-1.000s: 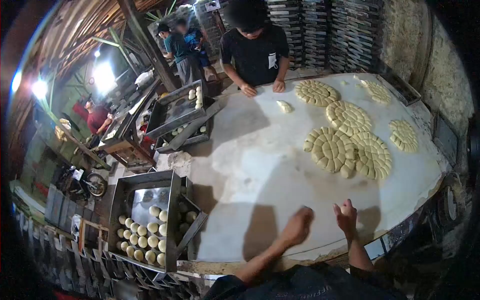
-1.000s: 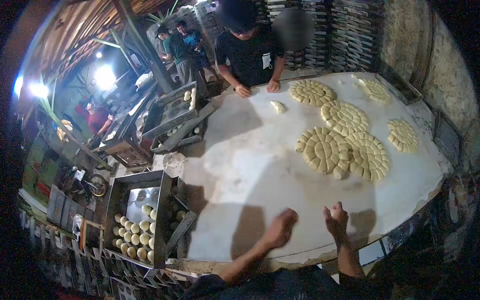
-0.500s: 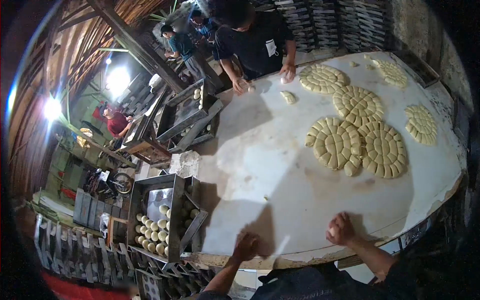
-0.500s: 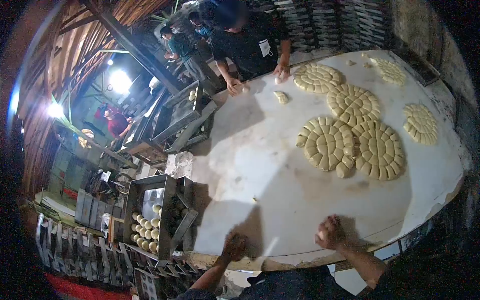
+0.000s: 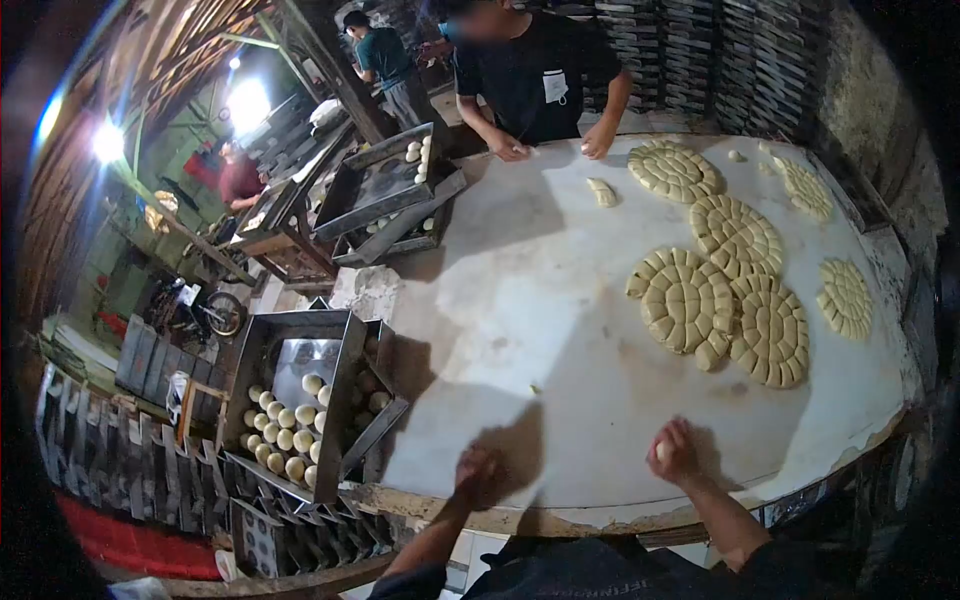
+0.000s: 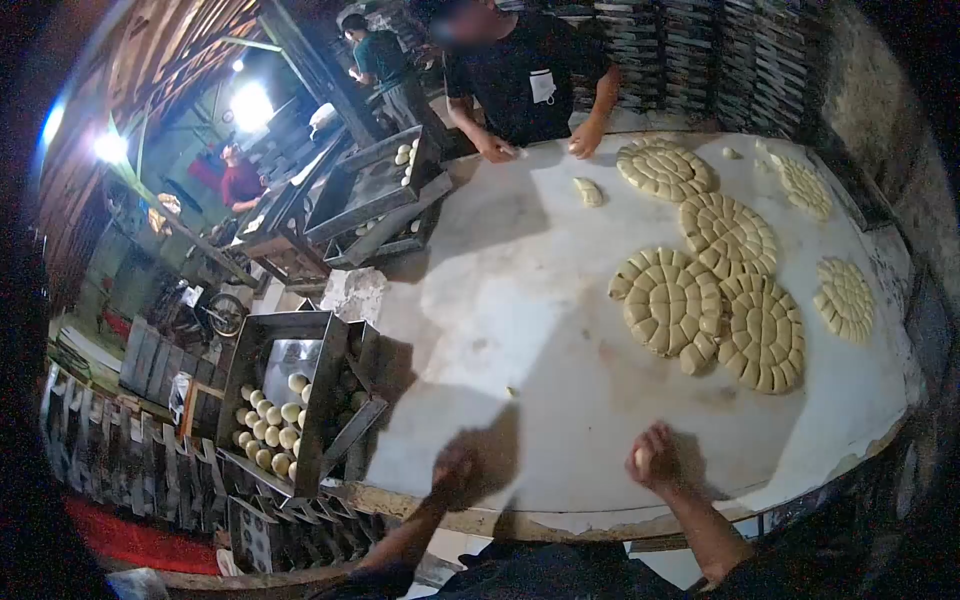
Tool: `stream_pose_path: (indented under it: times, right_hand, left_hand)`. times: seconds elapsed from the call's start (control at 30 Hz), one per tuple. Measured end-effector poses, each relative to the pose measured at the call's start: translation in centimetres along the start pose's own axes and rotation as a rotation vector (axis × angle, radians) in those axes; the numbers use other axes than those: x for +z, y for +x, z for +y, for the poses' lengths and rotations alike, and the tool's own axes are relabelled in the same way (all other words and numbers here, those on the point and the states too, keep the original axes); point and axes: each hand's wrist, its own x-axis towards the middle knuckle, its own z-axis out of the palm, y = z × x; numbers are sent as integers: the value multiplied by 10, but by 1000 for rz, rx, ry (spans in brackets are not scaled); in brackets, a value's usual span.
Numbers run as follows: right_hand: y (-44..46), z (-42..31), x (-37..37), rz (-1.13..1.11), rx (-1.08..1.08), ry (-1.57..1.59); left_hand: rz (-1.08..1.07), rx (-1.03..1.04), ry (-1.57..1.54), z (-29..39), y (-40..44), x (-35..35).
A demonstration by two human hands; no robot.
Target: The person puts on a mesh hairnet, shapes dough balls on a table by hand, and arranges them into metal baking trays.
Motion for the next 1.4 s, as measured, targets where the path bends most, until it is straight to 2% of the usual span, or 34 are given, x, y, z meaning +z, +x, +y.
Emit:
stream_pose_path:
  times: [0.03,0.1,0.17,0.23,0.3,0.37,0.4,0.43,0.47,0.5,0.53,0.57,0.6,0.63,0.67,0.7,0.73,0.77,0.83,0.87,0.9,0.93,0.97,1.03,1.1,1.17,1.23,1.27,1.37,1.4]
  right_hand:
    - [24,7,0,39,80,-51]
    - [71,-20,7,80,119,-104]
    - [83,-35,41,319,450,-140]
    - [81,-58,58,336,441,-131]
    - [55,-80,64,232,340,30]
    - [21,-86,53,58,249,-35]
    - [10,-81,44,41,312,-45]
    - [-27,-19,55,24,399,70]
    - [-22,-17,21,-155,468,155]
    - [23,-76,-17,-289,1005,-49]
    - [-5,-37,-19,-333,870,-54]
    - [-54,23,-5,-225,626,27]
    - [-28,-14,-6,-212,819,91]
    - [30,-78,-11,-197,1011,152]
    - [63,-105,-2,-215,939,262]
    - [97,-133,8,-228,867,372]
    - [148,-188,17,-232,849,454]
    - [186,-214,30,-305,666,400]
    - [270,-303,50,-216,286,411]
    - [302,-332,66,-136,148,465]
    - [336,-367,77,-28,-68,558]
    - [366,-403,87,23,-136,645]
    - [391,-421,111,77,-237,718]
    - [435,-427,165,-8,-383,597]
    - [458,-418,199,-201,-503,204]
    - [442,-415,187,-77,-618,192]
    - [411,-403,161,157,-495,502]
    - [390,-385,145,220,-419,444]
    - [309,-290,122,363,-59,284]
    - [283,-261,121,361,95,284]
  left_hand:
    - [-15,306,359,37,20,27]
    - [51,394,617,18,67,11]
    - [-218,-59,-235,-60,118,-32]
    - [-148,381,611,-23,77,31]
    - [-199,525,1202,-26,37,37]
    - [-266,641,1248,-53,-9,4]
    - [-273,647,1238,-35,-12,-10]
    - [-302,154,790,-4,-27,-22]
    - [-301,-335,315,32,-52,-33]
    - [-446,-250,652,91,-59,-40]
    - [-586,-149,990,159,-57,-44]
    - [-573,9,931,213,-67,-47]
    - [-556,164,873,263,-75,-52]
    - [-562,354,975,312,-74,-66]
    - [-590,493,881,324,-51,-105]
    - [-346,603,1105,382,-53,-90]
    - [-210,494,1052,403,-38,-101]
    - [-134,550,1176,412,-3,-121]
    - [-61,609,1303,401,69,-164]
    - [-33,455,1277,387,96,-182]
    - [-24,469,1275,365,110,-201]
    - [-53,327,1435,347,125,-215]
    - [-79,195,1598,346,140,-220]
    - [-130,178,1345,354,138,-217]
    - [-125,552,1509,356,130,-225]
    - [77,485,1603,400,88,-172]
    - [19,600,1520,422,65,-137]
    - [-1,595,1551,431,52,-108]
    - [-454,674,1543,426,46,-23]
    - [-644,626,1540,414,55,5]
